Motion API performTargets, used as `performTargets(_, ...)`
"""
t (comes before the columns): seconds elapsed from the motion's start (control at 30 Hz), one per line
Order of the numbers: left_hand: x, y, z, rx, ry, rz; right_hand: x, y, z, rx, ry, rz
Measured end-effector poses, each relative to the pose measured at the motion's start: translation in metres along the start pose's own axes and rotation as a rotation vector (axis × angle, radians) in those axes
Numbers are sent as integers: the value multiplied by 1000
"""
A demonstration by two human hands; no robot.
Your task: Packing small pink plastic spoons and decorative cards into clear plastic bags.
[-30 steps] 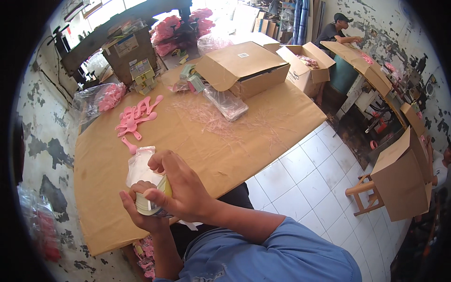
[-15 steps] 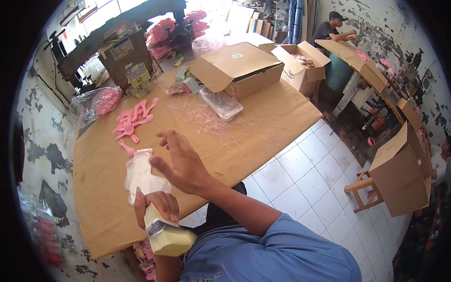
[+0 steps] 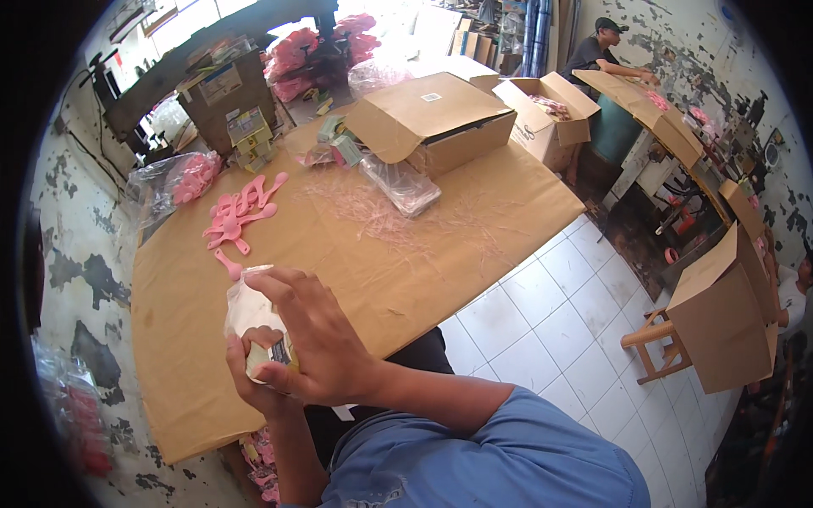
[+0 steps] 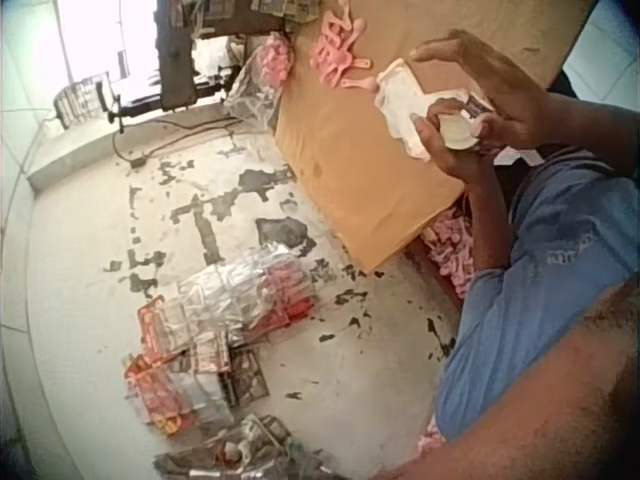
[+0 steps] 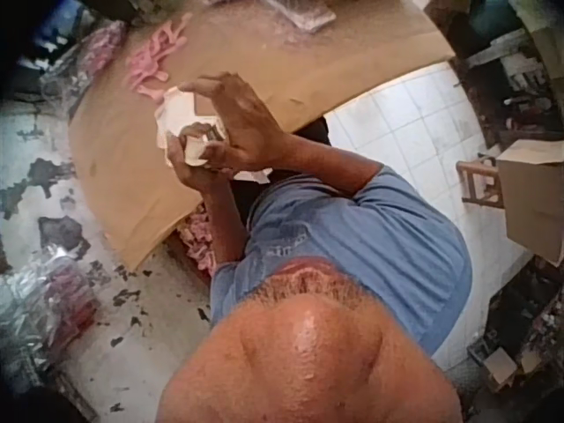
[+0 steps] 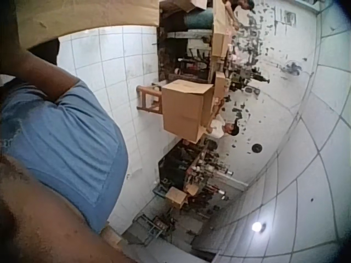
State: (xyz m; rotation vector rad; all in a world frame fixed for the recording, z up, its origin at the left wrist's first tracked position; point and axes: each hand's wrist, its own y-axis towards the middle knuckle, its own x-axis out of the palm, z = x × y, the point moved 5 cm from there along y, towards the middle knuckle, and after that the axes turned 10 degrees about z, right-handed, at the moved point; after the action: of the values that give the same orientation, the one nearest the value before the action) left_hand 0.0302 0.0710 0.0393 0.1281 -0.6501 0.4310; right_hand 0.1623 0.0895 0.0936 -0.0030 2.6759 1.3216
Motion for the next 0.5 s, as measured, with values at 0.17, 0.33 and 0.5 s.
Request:
performTargets(0.17, 12, -11, -3, -184, -259, -376, -7, 5, 57, 57, -140, 34)
performTargets(0.33, 10, -2, 5, -64, -98, -319, -10, 1, 59, 525, 415, 18)
performTargets(0.5, -13, 27, 20, 441, 329, 189, 25, -26, 3, 564, 579, -98)
